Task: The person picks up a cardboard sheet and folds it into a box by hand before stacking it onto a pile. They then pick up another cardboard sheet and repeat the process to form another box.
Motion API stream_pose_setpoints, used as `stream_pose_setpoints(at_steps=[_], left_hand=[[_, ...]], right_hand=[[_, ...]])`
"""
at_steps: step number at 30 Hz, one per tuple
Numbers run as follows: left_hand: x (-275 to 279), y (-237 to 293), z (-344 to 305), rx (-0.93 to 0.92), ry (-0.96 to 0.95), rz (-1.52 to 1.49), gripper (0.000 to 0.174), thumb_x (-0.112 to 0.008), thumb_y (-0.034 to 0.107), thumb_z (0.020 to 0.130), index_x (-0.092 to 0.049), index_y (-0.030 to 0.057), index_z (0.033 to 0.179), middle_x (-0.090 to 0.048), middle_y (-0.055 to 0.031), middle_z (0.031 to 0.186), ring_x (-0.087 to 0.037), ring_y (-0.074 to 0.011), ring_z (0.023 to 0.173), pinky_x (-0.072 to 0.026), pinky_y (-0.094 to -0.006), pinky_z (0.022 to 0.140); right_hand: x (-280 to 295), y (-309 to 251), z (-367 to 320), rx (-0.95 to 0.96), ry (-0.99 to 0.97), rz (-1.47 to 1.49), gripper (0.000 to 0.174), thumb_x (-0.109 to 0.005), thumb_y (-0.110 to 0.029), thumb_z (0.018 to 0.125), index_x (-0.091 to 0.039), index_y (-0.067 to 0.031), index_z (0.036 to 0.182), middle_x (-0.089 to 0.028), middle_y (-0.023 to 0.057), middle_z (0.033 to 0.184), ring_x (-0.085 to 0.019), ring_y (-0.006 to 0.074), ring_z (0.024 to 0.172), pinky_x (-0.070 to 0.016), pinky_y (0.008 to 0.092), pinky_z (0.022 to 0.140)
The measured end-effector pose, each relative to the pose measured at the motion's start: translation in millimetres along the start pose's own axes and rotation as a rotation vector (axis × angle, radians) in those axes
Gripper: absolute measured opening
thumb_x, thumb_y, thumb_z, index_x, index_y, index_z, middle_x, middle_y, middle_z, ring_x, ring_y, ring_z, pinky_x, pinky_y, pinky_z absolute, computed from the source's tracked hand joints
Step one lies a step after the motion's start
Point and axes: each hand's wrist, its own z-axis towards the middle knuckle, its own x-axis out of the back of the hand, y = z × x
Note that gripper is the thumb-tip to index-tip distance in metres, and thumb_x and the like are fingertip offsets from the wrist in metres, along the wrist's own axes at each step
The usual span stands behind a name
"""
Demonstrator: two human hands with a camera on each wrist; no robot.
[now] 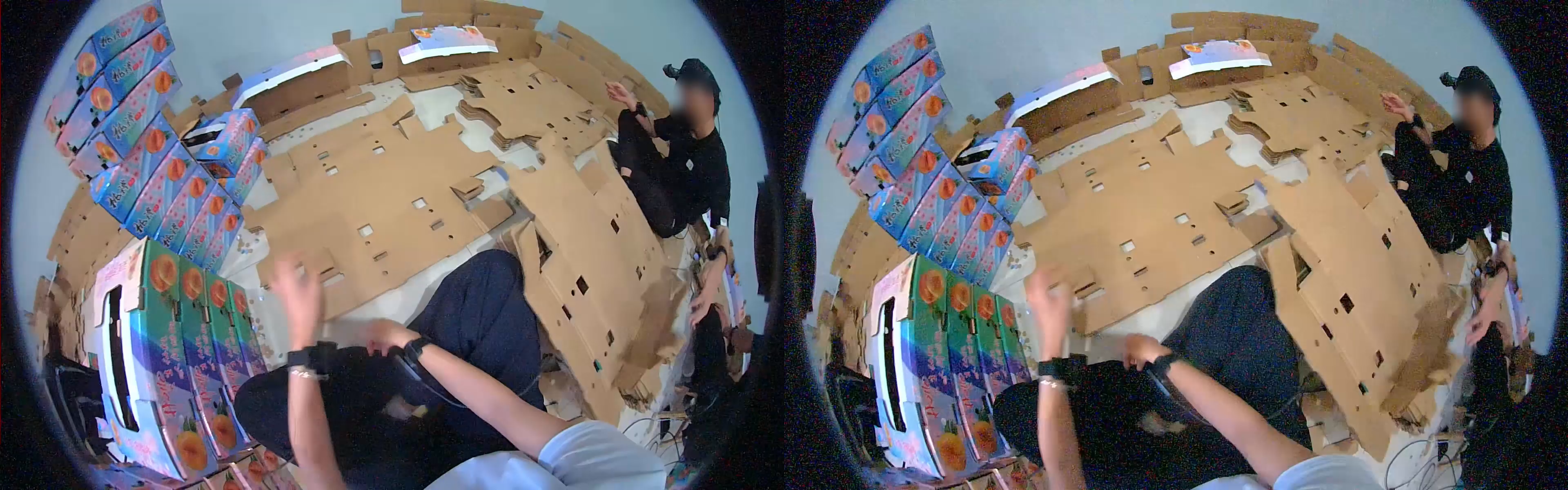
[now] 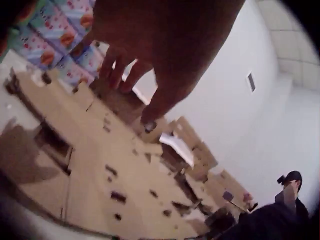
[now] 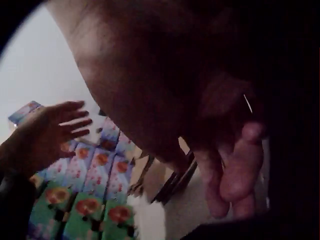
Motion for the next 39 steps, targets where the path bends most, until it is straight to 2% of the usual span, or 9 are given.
stream_pose_setpoints(at_steps=[1, 4, 7, 12, 19, 22, 30, 33, 39], left_hand=[[35.5, 12.7, 20.2, -0.069, 0.139, -0.029, 0.02, -0.065, 0.009, 0.079, -0.062, 0.0016, 0.097, -0.062, -0.0111, 0.1, -0.057, -0.0262, 0.097, -0.0421, -0.0385, 0.089], [166.6, 35.8, 56.5, -0.085, 0.44, 0.108, 0.014, -0.055, 0.01, 0.087, -0.063, -0.0002, 0.094, -0.063, -0.0093, 0.096, -0.058, -0.021, 0.089, -0.0439, -0.0344, 0.083], [273.3, 11.2, 59.0, -0.097, 0.691, 0.699, 0.023, -0.053, 0.017, 0.09, -0.06, -0.0021, 0.101, -0.064, -0.0163, 0.097, -0.061, -0.033, 0.089, -0.0465, -0.0408, 0.083], [324.0, -97.5, 24.6, 0.878, 0.108, 0.932, 0.064, -0.039, 0.056, 0.09, -0.065, -0.0023, 0.098, -0.063, -0.0253, 0.105, -0.059, -0.0425, 0.102, -0.0433, -0.0515, 0.087], [287.5, -5.7, 20.1, 0.464, 0.288, 0.704, 0.049, -0.054, 0.042, 0.088, -0.064, -0.0056, 0.089, -0.063, -0.0253, 0.08, -0.061, -0.0394, 0.077, -0.0449, -0.0469, 0.072], [246.4, 85.4, 17.8, 0.373, 0.256, 0.624, 0.04, -0.059, 0.035, 0.088, -0.063, -0.0045, 0.091, -0.063, -0.0248, 0.082, -0.059, -0.0399, 0.077, -0.0441, -0.0472, 0.071], [120.3, 96.3, 12.1, -0.424, -0.008, 0.285, 0.03, -0.069, 0.019, 0.079, -0.049, 0.0011, 0.067, -0.048, -0.014, 0.07, -0.046, -0.0326, 0.069, -0.0359, -0.04, 0.071], [80.4, 54.4, 0.6, -0.478, -0.281, 0.084, 0.026, -0.067, 0.013, 0.08, -0.051, -0.0002, 0.065, -0.047, -0.0127, 0.068, -0.047, -0.0307, 0.068, -0.0359, -0.0397, 0.071], [41.6, 23.6, -36.9, -0.051, -0.481, -0.139, 0.025, -0.062, 0.016, 0.086, -0.062, -0.0025, 0.069, -0.053, -0.0143, 0.07, -0.052, -0.0349, 0.067, -0.0392, -0.0432, 0.062]], right_hand=[[-4.9, -63.7, -39.2, -0.077, -0.01, -0.107, 0.047, -0.043, -0.034, 0.095, -0.065, -0.004, 0.066, -0.067, 0.0107, 0.067, -0.061, 0.0209, 0.052, -0.0489, 0.0317, 0.049], [-22.4, -36.7, -39.8, 0.104, 0.082, -0.038, 0.043, -0.049, -0.036, 0.091, -0.064, -0.0039, 0.066, -0.065, 0.0074, 0.062, -0.062, 0.0195, 0.05, -0.0489, 0.0332, 0.05], [-28.8, -47.0, -53.8, 0.088, 0.135, -0.107, 0.043, -0.048, -0.039, 0.091, -0.065, -0.0054, 0.069, -0.064, 0.0074, 0.061, -0.062, 0.0214, 0.053, -0.0479, 0.0359, 0.055], [-41.0, -47.3, -60.8, 0.123, 0.34, -0.283, 0.045, -0.047, -0.042, 0.091, -0.066, -0.0086, 0.068, -0.064, 0.0092, 0.062, -0.063, 0.0296, 0.061, -0.0483, 0.0424, 0.063], [-52.3, -37.6, -88.2, 0.213, 0.461, -0.111, 0.035, -0.051, -0.032, 0.092, -0.066, -0.0055, 0.073, -0.066, 0.011, 0.072, -0.063, 0.0307, 0.064, -0.0495, 0.0397, 0.065], [-45.8, -47.9, -114.9, 0.648, 0.63, -0.132, 0.016, -0.055, -0.006, 0.088, -0.058, -0.0022, 0.103, -0.061, 0.0115, 0.106, -0.061, 0.0244, 0.062, -0.0515, 0.0327, 0.063], [62.8, -172.9, -260.9, 0.895, 0.985, 0.472, 0.019, -0.044, -0.011, 0.095, -0.05, -0.0018, 0.11, -0.061, 0.0089, 0.086, -0.052, 0.0079, 0.056, -0.0412, 0.0194, 0.052], [101.5, -183.4, -269.8, 0.838, 0.951, 0.347, 0.024, -0.042, -0.017, 0.097, -0.052, -0.0018, 0.112, -0.062, 0.0082, 0.079, -0.049, 0.0068, 0.053, -0.0395, 0.0188, 0.053], [144.3, -151.9, -222.8, 0.566, 0.6, -0.35, 0.037, -0.05, -0.019, 0.094, -0.051, -0.009, 0.13, -0.049, 0.0107, 0.13, -0.048, 0.0228, 0.117, -0.038, 0.0327, 0.099]])
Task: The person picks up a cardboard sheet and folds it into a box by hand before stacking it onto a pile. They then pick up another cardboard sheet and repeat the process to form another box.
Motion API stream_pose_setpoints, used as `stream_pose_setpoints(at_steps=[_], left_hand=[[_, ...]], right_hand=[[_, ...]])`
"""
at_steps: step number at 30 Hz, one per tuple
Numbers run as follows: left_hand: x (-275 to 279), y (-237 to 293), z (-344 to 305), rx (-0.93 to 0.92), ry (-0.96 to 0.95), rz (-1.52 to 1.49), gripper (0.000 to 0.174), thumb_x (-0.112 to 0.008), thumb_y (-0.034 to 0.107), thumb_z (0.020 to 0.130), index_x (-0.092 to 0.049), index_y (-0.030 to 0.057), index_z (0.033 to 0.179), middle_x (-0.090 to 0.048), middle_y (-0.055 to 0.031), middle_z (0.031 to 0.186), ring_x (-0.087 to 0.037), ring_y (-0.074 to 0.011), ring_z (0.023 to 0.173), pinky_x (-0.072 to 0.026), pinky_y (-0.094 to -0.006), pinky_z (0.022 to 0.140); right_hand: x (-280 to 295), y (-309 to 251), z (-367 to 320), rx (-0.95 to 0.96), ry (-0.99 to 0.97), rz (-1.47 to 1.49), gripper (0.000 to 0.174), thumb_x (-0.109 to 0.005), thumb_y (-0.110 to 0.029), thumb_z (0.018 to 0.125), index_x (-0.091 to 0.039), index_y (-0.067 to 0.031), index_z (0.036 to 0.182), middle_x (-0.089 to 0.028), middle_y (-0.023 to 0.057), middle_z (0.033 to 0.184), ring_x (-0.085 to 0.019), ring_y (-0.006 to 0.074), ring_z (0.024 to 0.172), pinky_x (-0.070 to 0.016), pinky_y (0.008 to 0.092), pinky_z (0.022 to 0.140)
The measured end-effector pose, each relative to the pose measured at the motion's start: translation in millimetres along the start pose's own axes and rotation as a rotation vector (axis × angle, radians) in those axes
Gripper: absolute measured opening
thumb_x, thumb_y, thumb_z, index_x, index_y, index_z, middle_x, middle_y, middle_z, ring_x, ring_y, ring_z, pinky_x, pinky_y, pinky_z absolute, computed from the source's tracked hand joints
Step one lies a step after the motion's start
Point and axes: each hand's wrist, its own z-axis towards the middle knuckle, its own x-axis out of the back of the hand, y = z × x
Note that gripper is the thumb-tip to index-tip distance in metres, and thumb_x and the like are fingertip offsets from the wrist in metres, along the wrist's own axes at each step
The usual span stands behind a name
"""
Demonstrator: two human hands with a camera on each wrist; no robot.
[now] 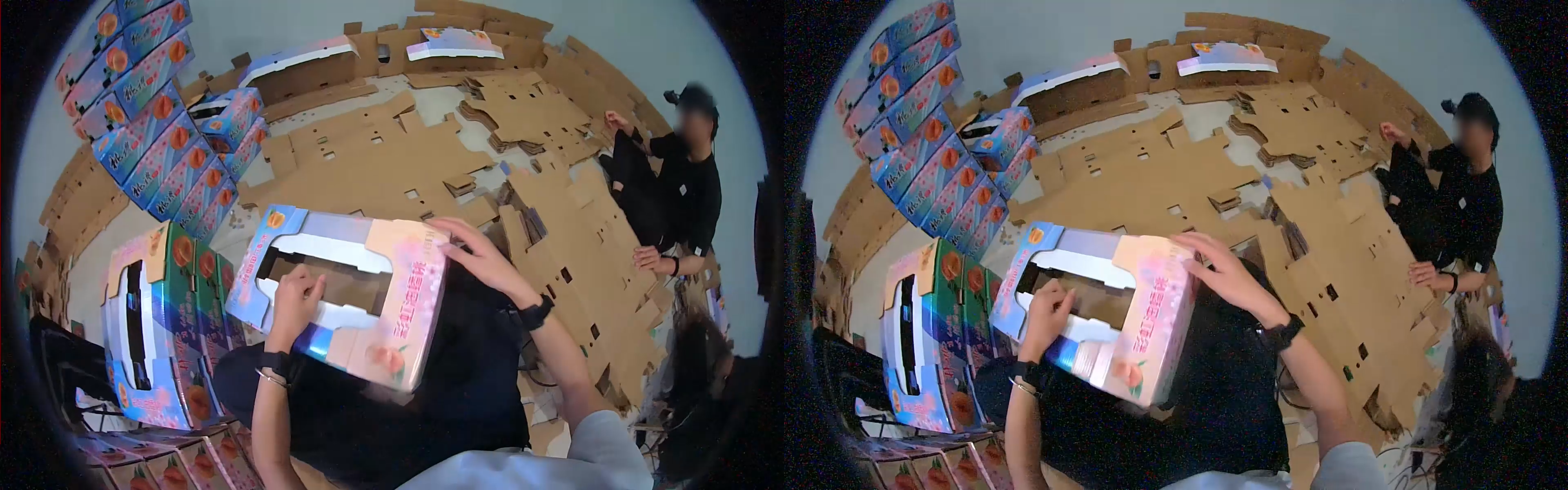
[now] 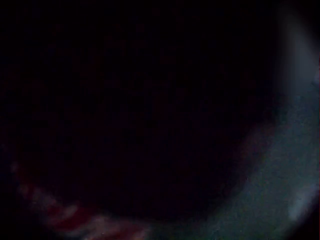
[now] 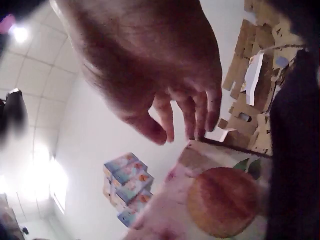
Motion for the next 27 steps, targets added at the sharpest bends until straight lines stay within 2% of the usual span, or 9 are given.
stream_pose_setpoints(at_steps=[4, 6, 10, 11, 15, 20, 22, 26, 27], left_hand=[[-15.5, 12.2, 0.9, 0.041, -0.11, -0.144, 0.029, -0.06, 0.022, 0.088, -0.064, -0.002, 0.073, -0.06, -0.0186, 0.074, -0.057, -0.0384, 0.07, -0.043, -0.045, 0.063], [-6.5, 30.8, 3.0, 0.105, -0.235, -0.193, 0.031, -0.059, 0.026, 0.089, -0.066, -0.0011, 0.076, -0.063, -0.0212, 0.077, -0.059, -0.0398, 0.072, -0.0455, -0.0458, 0.066], [-6.6, 31.9, -7.8, -0.068, -0.162, -0.139, 0.034, -0.062, 0.029, 0.087, -0.066, 0.0003, 0.069, -0.06, -0.0179, 0.063, -0.057, -0.0375, 0.061, -0.0445, -0.0428, 0.057], [-9.0, 30.5, -8.4, -0.066, -0.21, -0.14, 0.037, -0.063, 0.029, 0.085, -0.065, 0.0007, 0.062, -0.057, -0.0174, 0.058, -0.056, -0.0359, 0.056, -0.0431, -0.0411, 0.052], [-0.3, 52.2, -8.1, -0.093, -0.486, -0.225, 0.037, -0.062, 0.028, 0.084, -0.063, 0.0002, 0.06, -0.056, -0.0187, 0.057, -0.055, -0.0367, 0.055, -0.0444, -0.0422, 0.054], [-10.4, 56.0, -11.4, -0.167, -0.439, -0.229, 0.035, -0.06, 0.025, 0.084, -0.063, -0.0007, 0.06, -0.058, -0.0207, 0.062, -0.058, -0.0377, 0.061, -0.0461, -0.0445, 0.06], [-11.2, 58.7, -15.2, -0.206, -0.377, -0.193, 0.035, -0.059, 0.025, 0.084, -0.063, -0.0011, 0.061, -0.058, -0.0205, 0.062, -0.058, -0.0374, 0.061, -0.0467, -0.0436, 0.06], [-10.5, 57.4, -15.3, -0.129, -0.384, -0.231, 0.034, -0.059, 0.024, 0.084, -0.064, -0.001, 0.062, -0.06, -0.0196, 0.063, -0.059, -0.0364, 0.061, -0.0478, -0.0413, 0.061], [-13.5, 55.8, -17.0, -0.071, -0.407, -0.287, 0.037, -0.061, 0.03, 0.086, -0.065, 0.0008, 0.063, -0.06, -0.0179, 0.064, -0.054, -0.036, 0.065, -0.0435, -0.0426, 0.07]], right_hand=[[-19.9, 21.3, 32.2, 0.085, -0.093, -0.172, 0.037, -0.054, -0.022, 0.091, -0.055, -0.0091, 0.126, -0.053, 0.0128, 0.117, -0.052, 0.0253, 0.11, -0.0399, 0.0322, 0.095], [-20.7, 7.2, 40.1, -0.237, -0.053, -0.204, 0.037, -0.058, -0.025, 0.089, -0.058, -0.0094, 0.123, -0.053, 0.0107, 0.101, -0.056, 0.0231, 0.097, -0.0437, 0.0317, 0.087], [-12.8, -23.4, 38.8, -0.094, -0.102, -0.406, 0.038, -0.062, -0.024, 0.085, -0.06, -0.01, 0.12, -0.052, 0.0091, 0.087, -0.056, 0.0208, 0.078, -0.0456, 0.0312, 0.069], [-6.6, -21.2, 39.2, -0.056, -0.161, -0.348, 0.039, -0.062, -0.023, 0.086, -0.059, -0.0106, 0.123, -0.049, 0.0046, 0.073, -0.05, 0.0136, 0.063, -0.041, 0.0279, 0.058], [4.7, -51.2, 15.7, -0.267, -0.375, -0.063, 0.039, -0.06, -0.021, 0.091, -0.056, -0.0094, 0.128, -0.034, -0.0033, 0.058, -0.033, 0.0049, 0.054, -0.0294, 0.0234, 0.05], [0.4, -48.7, -11.6, -0.283, -0.28, -0.147, 0.026, -0.055, -0.016, 0.093, -0.062, -0.005, 0.116, -0.054, 0.0012, 0.064, -0.045, 0.0065, 0.058, -0.0389, 0.0245, 0.055], [-9.2, -39.8, -14.3, -0.116, -0.112, -0.038, 0.021, -0.055, -0.018, 0.094, -0.064, -0.0044, 0.107, -0.063, 0.0078, 0.075, -0.055, 0.0108, 0.063, -0.0443, 0.0278, 0.059], [-4.9, -42.6, 14.7, -0.193, -0.309, -0.25, 0.029, -0.051, -0.029, 0.095, -0.062, -0.0039, 0.103, -0.065, 0.0128, 0.081, -0.06, 0.0201, 0.067, -0.0467, 0.0316, 0.063], [-5.3, -43.5, 20.9, -0.244, -0.347, -0.276, 0.03, -0.05, -0.031, 0.095, -0.062, -0.0034, 0.101, -0.065, 0.0136, 0.08, -0.06, 0.0221, 0.065, -0.0461, 0.033, 0.061]])
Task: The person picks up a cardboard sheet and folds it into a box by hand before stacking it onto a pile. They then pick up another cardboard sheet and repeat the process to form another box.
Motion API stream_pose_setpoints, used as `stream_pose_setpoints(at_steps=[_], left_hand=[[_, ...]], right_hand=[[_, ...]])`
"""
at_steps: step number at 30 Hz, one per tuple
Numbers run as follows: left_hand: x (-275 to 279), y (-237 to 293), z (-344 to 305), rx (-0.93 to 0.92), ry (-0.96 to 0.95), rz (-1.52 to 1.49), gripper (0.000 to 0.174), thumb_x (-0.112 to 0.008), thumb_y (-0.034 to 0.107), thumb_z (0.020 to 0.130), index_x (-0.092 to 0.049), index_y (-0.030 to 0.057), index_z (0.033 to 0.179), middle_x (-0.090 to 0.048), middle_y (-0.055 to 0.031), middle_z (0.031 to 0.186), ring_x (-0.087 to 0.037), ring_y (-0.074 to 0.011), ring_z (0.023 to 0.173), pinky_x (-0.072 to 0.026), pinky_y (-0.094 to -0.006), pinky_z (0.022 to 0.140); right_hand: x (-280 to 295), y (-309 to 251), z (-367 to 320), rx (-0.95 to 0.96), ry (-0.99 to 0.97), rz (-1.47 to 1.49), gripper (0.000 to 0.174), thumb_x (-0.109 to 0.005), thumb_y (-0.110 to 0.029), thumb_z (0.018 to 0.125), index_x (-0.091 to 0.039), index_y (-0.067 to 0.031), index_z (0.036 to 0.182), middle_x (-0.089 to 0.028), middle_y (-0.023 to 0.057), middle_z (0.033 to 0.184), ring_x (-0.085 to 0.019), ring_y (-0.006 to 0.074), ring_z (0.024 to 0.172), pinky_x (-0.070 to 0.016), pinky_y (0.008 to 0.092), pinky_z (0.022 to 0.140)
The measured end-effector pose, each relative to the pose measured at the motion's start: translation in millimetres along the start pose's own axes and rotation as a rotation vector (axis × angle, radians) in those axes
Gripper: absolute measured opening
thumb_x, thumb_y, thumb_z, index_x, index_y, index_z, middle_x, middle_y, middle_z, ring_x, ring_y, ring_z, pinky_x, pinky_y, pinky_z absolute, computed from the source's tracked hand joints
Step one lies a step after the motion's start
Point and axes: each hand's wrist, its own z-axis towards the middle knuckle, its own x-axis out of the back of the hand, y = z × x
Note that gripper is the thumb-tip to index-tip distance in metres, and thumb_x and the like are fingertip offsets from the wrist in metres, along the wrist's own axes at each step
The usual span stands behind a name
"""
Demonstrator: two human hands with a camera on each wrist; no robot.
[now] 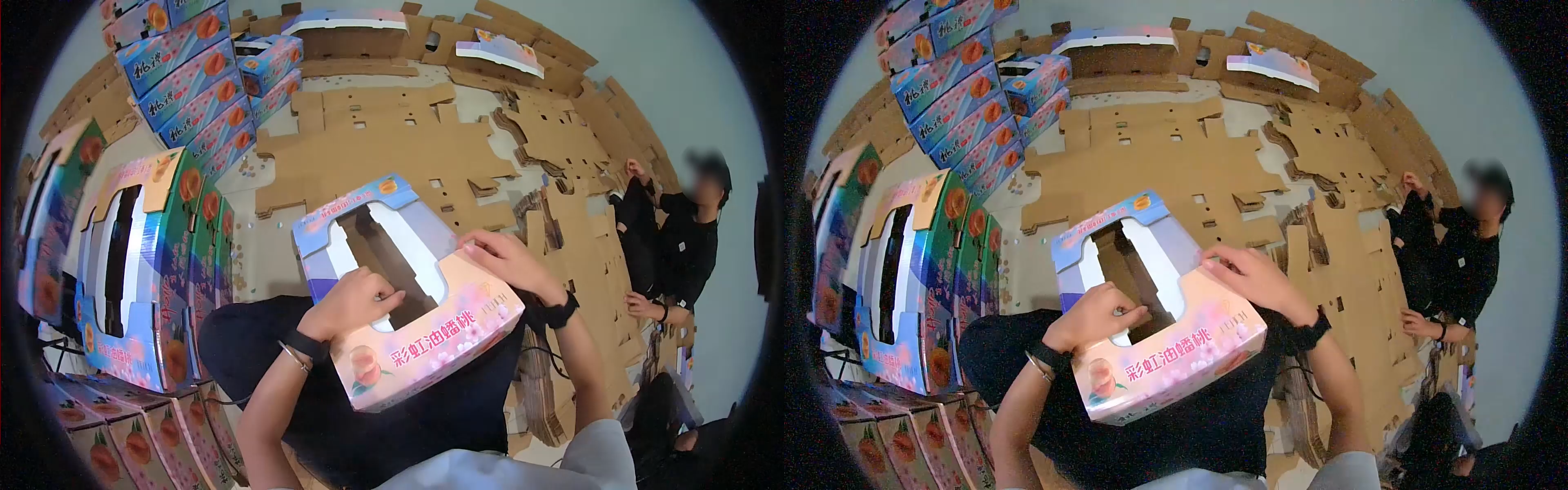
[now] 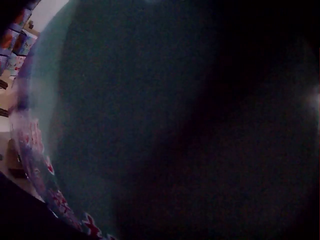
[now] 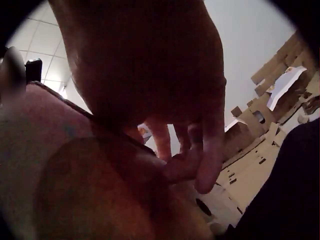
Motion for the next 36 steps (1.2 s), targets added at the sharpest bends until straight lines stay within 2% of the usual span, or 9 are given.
stream_pose_setpoints(at_steps=[7, 14, 16, 23, 29, 31, 33, 35, 36], left_hand=[[-5.5, -14.0, 0.9, -0.059, 0.006, 0.056, 0.033, -0.061, 0.026, 0.086, -0.064, -0.0014, 0.068, -0.059, -0.0199, 0.065, -0.053, -0.0348, 0.062, -0.0425, -0.0403, 0.067], [-3.5, -33.4, 21.2, -0.055, 0.08, -0.066, 0.029, -0.062, 0.02, 0.084, -0.058, -0.0041, 0.068, -0.058, -0.0173, 0.064, -0.055, -0.0338, 0.064, -0.0435, -0.0394, 0.061], [-4.6, -36.3, 19.5, -0.159, 0.07, -0.07, 0.034, -0.064, 0.017, 0.085, -0.051, -0.0034, 0.061, -0.051, -0.0158, 0.059, -0.048, -0.031, 0.056, -0.0391, -0.0371, 0.058], [-8.4, -32.1, 15.8, -0.209, 0.048, -0.043, 0.035, -0.065, 0.016, 0.085, -0.05, -0.0024, 0.06, -0.05, -0.0156, 0.059, -0.049, -0.0319, 0.057, -0.0397, -0.038, 0.058], [22.1, 8.0, 5.5, -0.127, 0.234, 0.042, 0.026, -0.064, 0.015, 0.084, -0.059, -0.0007, 0.064, -0.059, -0.0144, 0.066, -0.053, -0.0342, 0.064, -0.0433, -0.0381, 0.068], [20.6, 9.0, 3.2, -0.161, 0.342, 0.18, 0.025, -0.064, 0.012, 0.084, -0.058, 0.0003, 0.062, -0.057, -0.0139, 0.063, -0.053, -0.0331, 0.062, -0.0425, -0.0375, 0.066], [12.0, 7.9, 4.0, -0.167, 0.424, 0.238, 0.026, -0.064, 0.011, 0.084, -0.057, 0.0007, 0.061, -0.055, -0.0134, 0.061, -0.053, -0.0322, 0.061, -0.0417, -0.0381, 0.065], [6.2, 1.8, 5.1, -0.175, 0.516, 0.304, 0.027, -0.064, 0.01, 0.083, -0.056, 0.0011, 0.059, -0.054, -0.0128, 0.06, -0.053, -0.0314, 0.06, -0.0409, -0.0388, 0.064], [2.5, -2.7, 4.5, -0.158, 0.544, 0.338, 0.028, -0.064, 0.01, 0.083, -0.055, 0.0016, 0.058, -0.054, -0.0125, 0.059, -0.053, -0.0309, 0.059, -0.0403, -0.0387, 0.064]], right_hand=[[-3.2, -0.1, 17.0, -0.074, -0.145, 0.051, 0.04, -0.052, -0.033, 0.095, -0.057, 0.0021, 0.076, -0.053, 0.0066, 0.069, -0.049, 0.011, 0.062, -0.0381, 0.0296, 0.056], [-11.7, 13.1, 2.0, 0.172, -0.082, 0.437, 0.042, -0.057, -0.031, 0.094, -0.05, -0.0007, 0.065, -0.046, -0.0024, 0.071, -0.04, 0.0045, 0.065, -0.0297, 0.0231, 0.055], [-10.2, 3.3, -6.1, -0.06, -0.067, 0.582, 0.041, -0.059, -0.027, 0.093, -0.048, -0.0042, 0.062, -0.04, -0.0068, 0.061, -0.036, 0.0017, 0.059, -0.0267, 0.0213, 0.051], [8.0, -29.3, -14.2, -0.007, 0.057, 0.297, 0.038, -0.064, -0.024, 0.09, -0.049, -0.0058, 0.06, -0.039, -0.0097, 0.056, -0.034, -0.0006, 0.054, -0.0236, 0.0212, 0.047], [44.8, -37.2, -5.0, 0.162, 0.187, 0.072, 0.032, -0.068, -0.023, 0.086, -0.056, -0.0018, 0.066, -0.048, -0.0007, 0.058, -0.043, 0.0079, 0.054, -0.0318, 0.0261, 0.049], [54.8, -42.3, 4.2, 0.441, 0.219, -0.278, 0.03, -0.069, -0.027, 0.083, -0.059, -0.0011, 0.07, -0.053, 0.0051, 0.069, -0.051, 0.0185, 0.065, -0.0382, 0.0306, 0.057], [57.7, -49.5, 14.4, 0.358, 0.149, -0.334, 0.019, -0.069, -0.02, 0.08, -0.061, -0.0025, 0.075, -0.048, 0.0073, 0.078, -0.049, 0.0218, 0.078, -0.0396, 0.0313, 0.067], [51.3, -48.8, 29.9, 0.67, 0.296, -0.651, 0.015, -0.066, -0.019, 0.081, -0.063, -0.0048, 0.085, -0.055, 0.0097, 0.094, -0.051, 0.0259, 0.089, -0.0417, 0.0366, 0.079], [42.0, -56.3, 30.1, 0.611, 0.225, -0.692, 0.019, -0.065, -0.021, 0.081, -0.063, -0.0064, 0.093, -0.055, 0.0103, 0.104, -0.05, 0.0276, 0.097, -0.0405, 0.0392, 0.085]])
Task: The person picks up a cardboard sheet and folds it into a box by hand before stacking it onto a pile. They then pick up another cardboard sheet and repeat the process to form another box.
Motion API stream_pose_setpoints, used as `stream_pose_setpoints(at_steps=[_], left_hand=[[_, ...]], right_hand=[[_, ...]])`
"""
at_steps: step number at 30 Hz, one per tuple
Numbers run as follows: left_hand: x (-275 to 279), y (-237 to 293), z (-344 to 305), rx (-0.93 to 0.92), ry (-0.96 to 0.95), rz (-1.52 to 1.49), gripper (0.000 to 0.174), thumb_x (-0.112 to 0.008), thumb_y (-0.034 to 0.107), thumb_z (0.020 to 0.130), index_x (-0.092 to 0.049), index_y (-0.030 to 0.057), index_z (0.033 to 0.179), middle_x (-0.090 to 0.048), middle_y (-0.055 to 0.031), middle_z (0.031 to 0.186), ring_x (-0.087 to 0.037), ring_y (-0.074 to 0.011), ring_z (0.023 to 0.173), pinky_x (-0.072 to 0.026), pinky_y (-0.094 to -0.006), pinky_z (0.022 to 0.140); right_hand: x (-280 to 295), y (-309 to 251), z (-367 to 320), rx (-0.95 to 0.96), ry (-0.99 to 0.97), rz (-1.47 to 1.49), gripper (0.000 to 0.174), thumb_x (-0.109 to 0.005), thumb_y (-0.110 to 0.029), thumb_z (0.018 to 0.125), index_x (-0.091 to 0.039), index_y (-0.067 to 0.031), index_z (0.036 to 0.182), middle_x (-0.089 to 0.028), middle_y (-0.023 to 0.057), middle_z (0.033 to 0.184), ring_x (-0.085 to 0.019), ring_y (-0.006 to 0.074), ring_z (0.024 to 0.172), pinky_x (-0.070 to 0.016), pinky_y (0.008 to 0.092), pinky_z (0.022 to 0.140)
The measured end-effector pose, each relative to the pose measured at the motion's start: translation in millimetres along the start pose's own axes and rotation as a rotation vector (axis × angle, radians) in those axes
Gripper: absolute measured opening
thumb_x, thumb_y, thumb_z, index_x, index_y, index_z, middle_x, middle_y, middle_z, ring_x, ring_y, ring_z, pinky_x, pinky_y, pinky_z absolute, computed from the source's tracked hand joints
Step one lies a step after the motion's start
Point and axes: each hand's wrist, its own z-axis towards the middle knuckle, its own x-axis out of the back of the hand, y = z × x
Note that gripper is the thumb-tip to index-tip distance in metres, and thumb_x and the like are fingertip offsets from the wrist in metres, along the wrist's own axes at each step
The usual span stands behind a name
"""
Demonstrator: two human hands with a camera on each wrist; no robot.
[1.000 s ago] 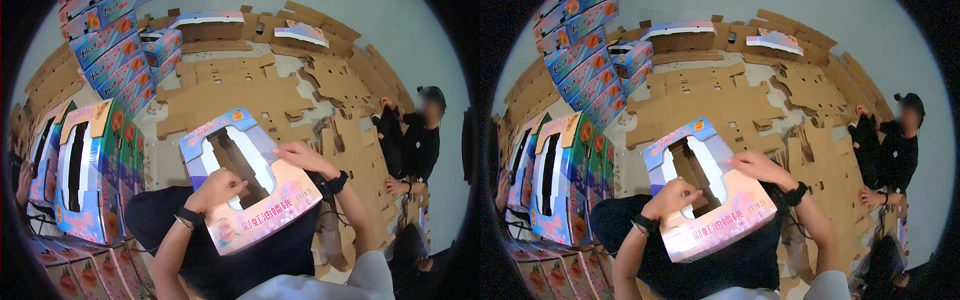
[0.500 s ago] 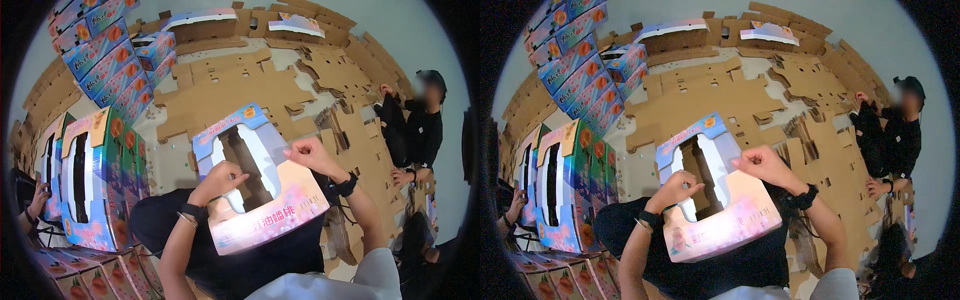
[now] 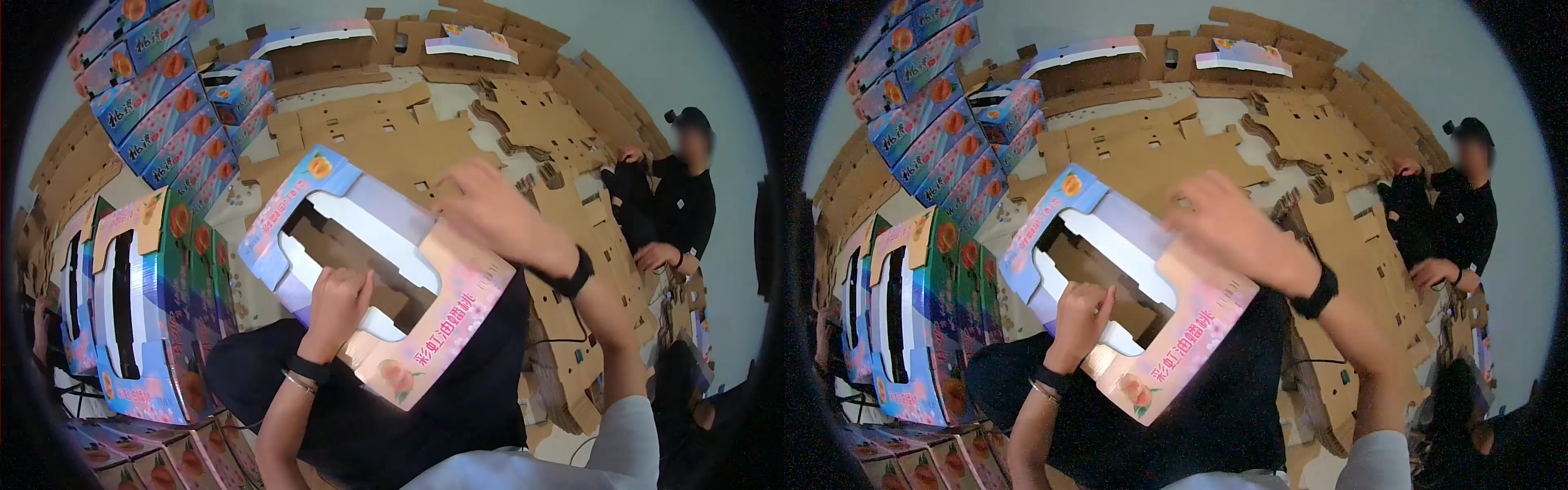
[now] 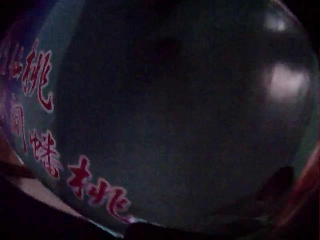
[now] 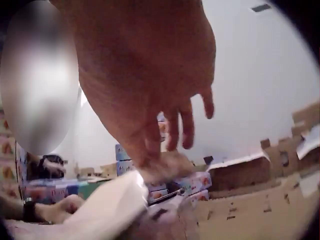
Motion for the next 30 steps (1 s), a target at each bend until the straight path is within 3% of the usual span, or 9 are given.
stream_pose_setpoints(at_steps=[3, 5, 8, 11, 15, 17, 25, 28, 30], left_hand=[[-9.6, -10.2, -4.1, 0.025, 0.055, 0.018, 0.031, -0.063, 0.01, 0.084, -0.053, 0.0018, 0.056, -0.053, -0.0134, 0.058, -0.051, -0.0318, 0.058, -0.0396, -0.0402, 0.062], [-17.5, -16.7, -6.3, 0.036, 0.083, 0.0, 0.032, -0.063, 0.012, 0.084, -0.053, 0.0014, 0.056, -0.053, -0.0146, 0.058, -0.05, -0.0333, 0.057, -0.0395, -0.0417, 0.06], [-21.7, -21.0, -5.4, 0.262, 0.072, -0.054, 0.038, -0.062, 0.018, 0.087, -0.053, -0.0015, 0.056, -0.049, -0.021, 0.054, -0.048, -0.042, 0.052, -0.0359, -0.0489, 0.05], [-16.6, -22.6, -0.9, 0.399, -0.018, -0.028, 0.034, -0.062, 0.018, 0.087, -0.058, -0.0011, 0.059, -0.05, -0.0218, 0.054, -0.049, -0.0426, 0.052, -0.0367, -0.0479, 0.049], [-10.7, -28.8, 1.2, 0.377, -0.013, -0.06, 0.03, -0.063, 0.019, 0.086, -0.062, -0.0017, 0.065, -0.054, -0.0224, 0.058, -0.053, -0.0408, 0.055, -0.0397, -0.0459, 0.051], [-13.5, -32.3, -1.7, 0.3, 0.117, -0.153, 0.027, -0.065, 0.019, 0.085, -0.062, -0.003, 0.068, -0.057, -0.0219, 0.062, -0.058, -0.0385, 0.059, -0.0423, -0.0435, 0.053], [-7.9, -25.8, -0.2, 0.357, -0.028, -0.389, 0.026, -0.064, 0.015, 0.085, -0.061, -0.0067, 0.071, -0.059, -0.0214, 0.065, -0.06, -0.0365, 0.063, -0.0444, -0.04, 0.054], [-13.0, -29.1, 2.4, 0.33, -0.074, -0.334, 0.032, -0.062, 0.023, 0.087, -0.064, -0.0046, 0.072, -0.061, -0.0203, 0.065, -0.06, -0.0365, 0.064, -0.0453, -0.0402, 0.061], [-7.8, -26.9, 4.6, 0.118, -0.123, 0.118, 0.039, -0.059, 0.033, 0.089, -0.068, -0.0015, 0.074, -0.062, -0.0187, 0.066, -0.06, -0.037, 0.067, -0.0448, -0.0416, 0.071]], right_hand=[[-20.3, -72.9, 2.8, -0.009, -0.302, 0.327, 0.043, -0.065, -0.03, 0.08, -0.057, -0.0087, 0.116, -0.05, 0.0111, 0.129, -0.046, 0.0299, 0.117, -0.0358, 0.0447, 0.099], [-37.1, -114.7, -1.4, 0.26, -0.298, 0.14, 0.061, -0.065, -0.034, 0.079, -0.046, -0.0098, 0.132, -0.042, 0.0115, 0.139, -0.042, 0.0291, 0.125, -0.0307, 0.0493, 0.105], [-75.8, -147.0, -16.4, 0.261, -0.31, 0.162, 0.071, -0.065, -0.032, 0.079, -0.036, -0.0092, 0.14, -0.033, 0.0107, 0.147, -0.039, 0.0271, 0.129, -0.0277, 0.0521, 0.107], [-82.1, -143.7, -20.0, 0.199, -0.312, 0.018, 0.074, -0.063, -0.028, 0.079, -0.031, -0.0095, 0.143, -0.029, 0.0099, 0.15, -0.038, 0.0259, 0.129, -0.027, 0.0525, 0.108], [-76.1, -117.1, -26.2, 0.151, -0.355, -0.005, 0.071, -0.066, -0.022, 0.075, -0.038, -0.0087, 0.139, -0.041, 0.0078, 0.137, -0.042, 0.0233, 0.122, -0.0366, 0.0394, 0.094], [-68.0, -103.7, -27.2, 0.148, -0.346, -0.044, 0.071, -0.067, -0.022, 0.075, -0.038, -0.0083, 0.138, -0.042, 0.0087, 0.135, -0.042, 0.0237, 0.121, -0.0362, 0.039, 0.094], [-97.5, -120.8, -14.4, 0.243, -0.157, -0.019, 0.06, -0.069, -0.022, 0.072, -0.05, -0.0108, 0.127, -0.049, 0.0111, 0.119, -0.046, 0.0253, 0.112, -0.0353, 0.0383, 0.095], [-96.4, -115.4, -10.5, 0.162, -0.225, 0.104, 0.049, -0.071, -0.023, 0.069, -0.055, -0.0112, 0.113, -0.051, 0.0095, 0.108, -0.048, 0.0259, 0.106, -0.0344, 0.0386, 0.096], [-90.3, -105.5, -7.5, 0.19, -0.187, 0.195, 0.05, -0.074, -0.022, 0.065, -0.055, -0.0097, 0.109, -0.049, 0.0109, 0.103, -0.048, 0.0272, 0.105, -0.0311, 0.0445, 0.101]])
